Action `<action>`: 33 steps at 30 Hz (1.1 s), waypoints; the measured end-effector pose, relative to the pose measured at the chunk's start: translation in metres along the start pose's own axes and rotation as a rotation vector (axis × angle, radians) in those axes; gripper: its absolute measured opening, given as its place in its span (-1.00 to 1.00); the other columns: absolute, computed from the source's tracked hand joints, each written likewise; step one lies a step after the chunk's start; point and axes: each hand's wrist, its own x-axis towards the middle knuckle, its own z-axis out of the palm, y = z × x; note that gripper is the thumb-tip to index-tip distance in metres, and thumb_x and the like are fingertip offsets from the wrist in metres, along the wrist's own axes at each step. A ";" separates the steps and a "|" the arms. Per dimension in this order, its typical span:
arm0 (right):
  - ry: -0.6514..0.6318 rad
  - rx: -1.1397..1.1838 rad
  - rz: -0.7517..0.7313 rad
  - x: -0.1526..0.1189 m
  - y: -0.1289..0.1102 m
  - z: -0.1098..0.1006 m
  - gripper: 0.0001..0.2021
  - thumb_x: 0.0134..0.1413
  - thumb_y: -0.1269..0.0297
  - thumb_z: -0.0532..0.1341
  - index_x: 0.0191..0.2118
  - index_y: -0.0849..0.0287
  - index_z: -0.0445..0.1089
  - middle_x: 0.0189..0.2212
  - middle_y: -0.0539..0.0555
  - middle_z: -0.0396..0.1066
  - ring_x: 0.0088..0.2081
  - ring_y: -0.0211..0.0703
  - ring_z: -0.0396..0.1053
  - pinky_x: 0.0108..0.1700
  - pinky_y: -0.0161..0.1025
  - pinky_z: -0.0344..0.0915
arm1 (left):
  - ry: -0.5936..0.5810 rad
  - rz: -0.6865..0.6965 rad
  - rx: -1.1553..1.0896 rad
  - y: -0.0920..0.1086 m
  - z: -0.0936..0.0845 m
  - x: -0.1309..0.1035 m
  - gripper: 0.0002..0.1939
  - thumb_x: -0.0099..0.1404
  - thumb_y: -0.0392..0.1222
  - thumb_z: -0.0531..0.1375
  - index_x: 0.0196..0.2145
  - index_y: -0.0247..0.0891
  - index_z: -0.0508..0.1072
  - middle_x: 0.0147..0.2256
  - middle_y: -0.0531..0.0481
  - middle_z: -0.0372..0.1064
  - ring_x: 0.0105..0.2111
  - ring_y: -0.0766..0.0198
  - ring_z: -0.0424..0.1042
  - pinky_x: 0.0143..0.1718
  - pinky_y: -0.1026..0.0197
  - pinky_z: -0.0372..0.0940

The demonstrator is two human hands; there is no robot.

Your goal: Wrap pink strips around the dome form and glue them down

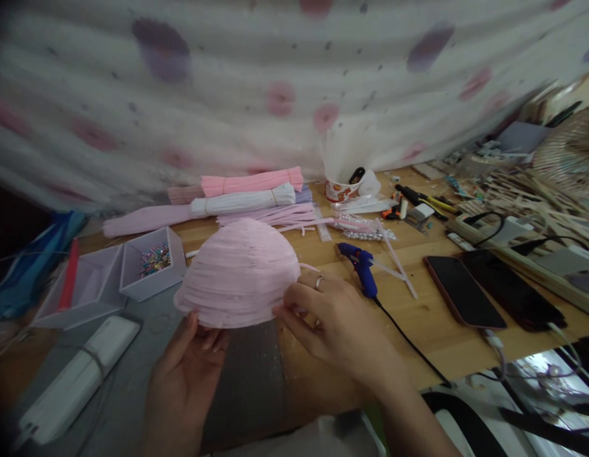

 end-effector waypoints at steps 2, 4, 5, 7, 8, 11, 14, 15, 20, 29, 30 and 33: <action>0.000 -0.032 -0.001 0.000 0.000 -0.001 -0.83 0.28 0.32 0.21 -0.38 0.14 0.35 -0.45 0.03 0.40 -0.40 -0.19 0.35 -0.39 -0.27 0.17 | 0.004 0.002 -0.008 0.000 0.000 0.000 -0.59 -0.37 -0.23 0.60 -0.51 -0.26 0.59 -0.53 0.12 0.47 -0.59 0.43 0.35 -0.50 0.33 0.37; -0.013 -0.054 0.018 -0.001 0.000 -0.001 -0.84 0.29 0.30 0.20 -0.37 0.14 0.35 -0.45 0.03 0.42 -0.39 -0.17 0.36 -0.37 -0.25 0.18 | -0.007 0.001 -0.012 0.000 0.001 0.000 -0.60 -0.34 -0.22 0.60 -0.49 -0.26 0.60 -0.54 0.12 0.46 -0.60 0.44 0.33 -0.50 0.33 0.36; -0.031 -0.054 0.048 -0.001 0.000 -0.001 -0.85 0.30 0.28 0.19 -0.35 0.13 0.36 -0.45 0.03 0.43 -0.39 -0.16 0.37 -0.37 -0.25 0.18 | -0.023 0.001 -0.011 0.000 0.001 0.000 -0.61 -0.32 -0.22 0.60 -0.48 -0.26 0.60 -0.55 0.13 0.44 -0.62 0.45 0.30 -0.52 0.33 0.35; -0.077 -0.038 0.149 -0.001 -0.001 -0.001 -0.86 0.30 0.23 0.19 -0.30 0.12 0.37 -0.46 0.01 0.45 -0.42 -0.17 0.37 -0.38 -0.25 0.17 | -0.044 0.006 -0.007 -0.001 0.000 0.001 -0.62 -0.29 -0.21 0.59 -0.46 -0.26 0.61 -0.57 0.13 0.43 -0.64 0.46 0.27 -0.54 0.33 0.33; -0.092 -0.024 0.205 0.000 -0.002 0.000 -0.86 0.30 0.20 0.20 -0.28 0.11 0.36 -0.48 -0.01 0.44 -0.44 -0.17 0.36 -0.41 -0.25 0.16 | -0.047 0.005 -0.005 -0.001 0.000 0.001 -0.62 -0.29 -0.21 0.59 -0.46 -0.25 0.61 -0.58 0.13 0.42 -0.64 0.46 0.26 -0.54 0.34 0.33; -0.095 0.004 0.324 0.003 -0.005 0.001 -0.81 0.25 0.13 0.23 -0.31 0.12 0.35 -0.52 -0.03 0.40 -0.49 -0.18 0.31 -0.45 -0.25 0.09 | -0.029 0.003 -0.003 -0.002 -0.004 0.003 -0.63 -0.25 -0.21 0.58 -0.43 -0.24 0.62 -0.56 0.12 0.44 -0.61 0.44 0.31 -0.49 0.33 0.36; -0.087 0.019 0.334 0.004 -0.007 0.001 -0.78 0.23 0.12 0.24 -0.37 0.13 0.36 -0.47 0.01 0.43 -0.44 -0.16 0.32 -0.40 -0.23 0.10 | -0.081 0.010 0.011 -0.003 -0.008 0.006 -0.69 -0.13 -0.19 0.55 -0.38 -0.21 0.63 -0.51 0.12 0.47 -0.59 0.46 0.31 -0.44 0.34 0.37; -0.081 0.025 0.333 0.004 -0.007 0.001 -0.78 0.23 0.12 0.24 -0.37 0.13 0.37 -0.45 0.02 0.44 -0.41 -0.14 0.33 -0.37 -0.22 0.11 | -0.111 0.010 0.023 -0.002 -0.010 0.007 -0.72 -0.09 -0.19 0.54 -0.38 -0.20 0.63 -0.53 0.12 0.45 -0.60 0.47 0.29 -0.44 0.34 0.36; -0.027 0.036 0.336 0.000 -0.005 0.005 -0.79 0.19 0.12 0.29 -0.37 0.12 0.38 -0.45 0.01 0.44 -0.39 -0.12 0.32 -0.33 -0.19 0.11 | -0.158 0.009 0.073 -0.002 -0.013 0.007 -0.79 -0.05 -0.16 0.53 -0.46 -0.17 0.61 -0.58 0.13 0.40 -0.61 0.45 0.27 -0.43 0.32 0.36; 0.046 0.084 0.284 0.000 -0.002 0.010 -0.80 0.19 0.17 0.30 -0.38 0.11 0.36 -0.47 -0.02 0.42 -0.40 -0.14 0.32 -0.33 -0.20 0.14 | -0.068 0.010 0.048 -0.002 -0.009 0.007 -0.68 -0.19 -0.16 0.57 -0.44 -0.18 0.61 -0.55 0.14 0.46 -0.60 0.44 0.33 -0.42 0.31 0.39; 0.044 0.117 0.287 0.000 -0.003 0.010 -0.81 0.21 0.17 0.29 -0.37 0.11 0.37 -0.46 -0.02 0.44 -0.37 -0.14 0.34 -0.32 -0.20 0.15 | -0.046 0.009 0.042 -0.002 -0.007 0.006 -0.66 -0.23 -0.17 0.57 -0.45 -0.20 0.60 -0.56 0.14 0.45 -0.60 0.43 0.33 -0.43 0.31 0.40; 0.043 0.177 0.302 -0.002 -0.004 0.009 -0.84 0.21 0.18 0.29 -0.34 0.11 0.38 -0.41 0.00 0.46 -0.34 -0.13 0.37 -0.31 -0.19 0.18 | -0.022 0.008 0.035 -0.001 -0.004 0.005 -0.64 -0.27 -0.18 0.58 -0.48 -0.24 0.58 -0.60 0.15 0.41 -0.63 0.45 0.29 -0.48 0.33 0.38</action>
